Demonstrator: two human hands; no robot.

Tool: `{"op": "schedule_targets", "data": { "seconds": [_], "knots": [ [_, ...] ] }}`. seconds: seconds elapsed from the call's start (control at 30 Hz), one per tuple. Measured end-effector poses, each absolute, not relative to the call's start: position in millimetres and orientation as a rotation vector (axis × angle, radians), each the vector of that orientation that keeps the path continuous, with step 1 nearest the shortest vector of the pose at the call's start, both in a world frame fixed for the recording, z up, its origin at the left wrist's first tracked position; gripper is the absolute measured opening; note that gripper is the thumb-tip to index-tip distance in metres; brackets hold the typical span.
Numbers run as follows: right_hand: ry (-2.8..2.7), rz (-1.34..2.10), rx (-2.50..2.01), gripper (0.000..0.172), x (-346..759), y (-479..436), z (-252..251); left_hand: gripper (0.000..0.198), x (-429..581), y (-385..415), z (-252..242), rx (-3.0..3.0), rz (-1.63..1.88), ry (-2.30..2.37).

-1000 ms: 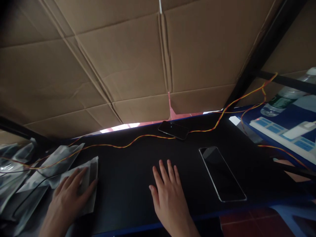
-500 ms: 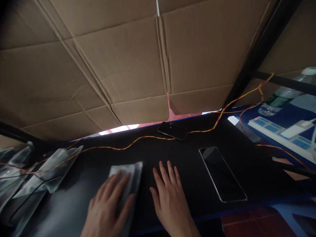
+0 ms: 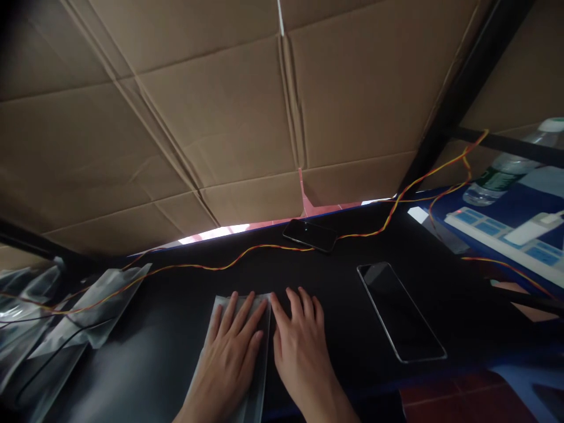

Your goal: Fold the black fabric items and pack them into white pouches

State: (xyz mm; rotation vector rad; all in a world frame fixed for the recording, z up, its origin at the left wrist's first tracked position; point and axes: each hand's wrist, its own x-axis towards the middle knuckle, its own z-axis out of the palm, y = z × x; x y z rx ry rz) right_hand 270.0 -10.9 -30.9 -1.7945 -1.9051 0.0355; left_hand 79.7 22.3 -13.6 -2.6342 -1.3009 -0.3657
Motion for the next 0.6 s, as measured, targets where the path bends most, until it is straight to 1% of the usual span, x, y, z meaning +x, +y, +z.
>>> {"op": "schedule_targets", "data": {
  "seconds": [0.2, 0.37, 0.6],
  "knots": [
    [-1.904, 0.115, -1.71, 0.049, 269, -9, -17, 0.06, 82, 19, -17, -2.627, -0.406, -1.347],
    [-1.93, 0.138, -1.648, 0.043, 266, -21, -13, 0.057, 84, 20, -16, -2.616, -0.416, -1.391],
    [-1.899, 0.141, -1.586, 0.029, 256, -43, -17, 0.06, 88, 16, -20, -2.57, -0.377, -1.459]
  ]
}}
